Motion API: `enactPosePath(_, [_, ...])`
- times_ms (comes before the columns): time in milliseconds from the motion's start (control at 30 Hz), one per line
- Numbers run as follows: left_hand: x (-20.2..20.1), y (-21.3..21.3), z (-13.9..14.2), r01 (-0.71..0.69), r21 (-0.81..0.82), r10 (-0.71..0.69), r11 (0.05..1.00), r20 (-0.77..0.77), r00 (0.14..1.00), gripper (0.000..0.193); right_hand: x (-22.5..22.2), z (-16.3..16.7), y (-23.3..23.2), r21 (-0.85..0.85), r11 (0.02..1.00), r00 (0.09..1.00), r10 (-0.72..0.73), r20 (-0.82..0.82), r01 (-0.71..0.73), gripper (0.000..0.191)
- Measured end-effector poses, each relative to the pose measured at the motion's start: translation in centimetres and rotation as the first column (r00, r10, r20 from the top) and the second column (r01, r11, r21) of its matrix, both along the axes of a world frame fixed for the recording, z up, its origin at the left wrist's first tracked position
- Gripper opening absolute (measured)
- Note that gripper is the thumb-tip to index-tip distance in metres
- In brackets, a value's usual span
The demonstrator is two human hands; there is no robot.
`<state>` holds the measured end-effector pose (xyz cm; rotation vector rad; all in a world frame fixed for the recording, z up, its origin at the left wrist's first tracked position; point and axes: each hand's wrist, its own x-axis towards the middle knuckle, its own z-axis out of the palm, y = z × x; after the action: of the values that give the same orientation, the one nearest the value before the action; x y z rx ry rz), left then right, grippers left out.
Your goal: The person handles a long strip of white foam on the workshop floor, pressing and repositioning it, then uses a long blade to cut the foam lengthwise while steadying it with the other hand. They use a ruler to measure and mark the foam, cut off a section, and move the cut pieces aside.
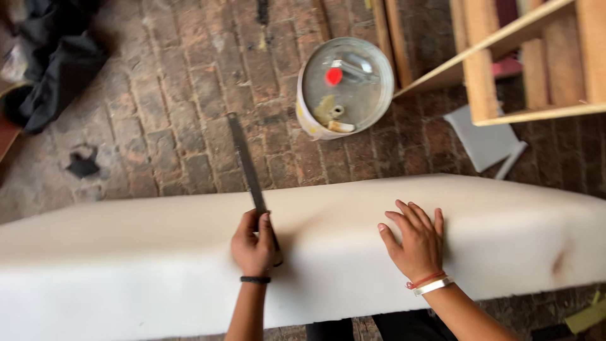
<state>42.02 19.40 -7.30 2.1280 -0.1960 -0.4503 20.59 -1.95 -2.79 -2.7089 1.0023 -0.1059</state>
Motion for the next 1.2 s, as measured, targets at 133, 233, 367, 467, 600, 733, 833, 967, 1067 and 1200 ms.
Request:
enactPosePath(133, [-1.3, -0.2, 0.5, 0.011, -0.122, -0.018, 0.992, -0.057, 0.998, 0.021, -3.1, -0.6, -0.5, 0.061, 0.998, 0.996, 0.010, 0.087, -0.015, 0.033])
enactPosePath(233, [-4.1, -0.1, 1.5, 0.002, -0.210, -0.022, 0.978, -0.095, 0.995, 0.021, -4.8, -2.1, -0.6, 0.053, 0.998, 0.983, 0.022, 0.181, -0.032, 0.031])
enactPosePath(367, [-10.7, -1.6, 1.8, -0.052, -0.400, -0.093, 0.915, -0.333, 0.938, 0.020, -5.5, -2.9, -1.0, 0.091, 0.996, 0.970, -0.004, 0.242, -0.019, 0.029])
enactPosePath(467, [-17.5, -3.8, 0.6, -0.074, -0.397, -0.148, 0.915, -0.502, 0.852, 0.019, -5.4, -2.5, -1.3, 0.167, 0.986, 0.959, -0.024, 0.284, -0.024, 0.026])
enactPosePath(600, [-23.5, -7.0, -1.1, -0.229, -0.373, 0.085, 0.899, -0.365, 0.927, 0.020, -8.7, -2.1, -2.9, 0.134, 0.986, 0.954, 0.055, 0.294, -0.098, 0.035])
enactPosePath(733, [-26.1, -8.2, -1.2, 0.019, -0.049, -0.012, 0.999, 0.135, 0.991, 0.024, -18.6, -2.6, -7.3, -0.052, 0.998, 0.992, -0.027, 0.122, 0.033, 0.089])
enactPosePath(833, [-27.7, -9.3, -1.1, 0.078, 0.158, -0.124, 0.984, 0.306, 0.944, 0.026, -25.9, -3.4, -11.6, -0.080, 0.981, 0.983, -0.181, -0.030, 0.178, 0.095])
enactPosePath(967, [-28.8, -10.2, -0.7, 0.074, 0.329, -0.198, 0.941, 0.363, 0.910, 0.030, -29.3, -4.7, -13.4, -0.026, 0.950, 0.950, -0.311, -0.010, 0.310, 0.096])
enactPosePath(1067, [-28.5, -10.7, -0.5, 0.088, 0.342, -0.223, 0.936, 0.382, 0.897, 0.030, -28.4, -5.2, -13.5, -0.025, 0.949, 0.949, -0.315, -0.018, 0.315, 0.095])
enactPosePath(1200, [-27.3, -11.8, -0.3, 0.072, 0.437, -0.259, 0.897, 0.386, 0.886, 0.030, -26.7, -5.2, -14.5, -0.068, 0.954, 0.954, -0.295, -0.046, 0.292, 0.094])
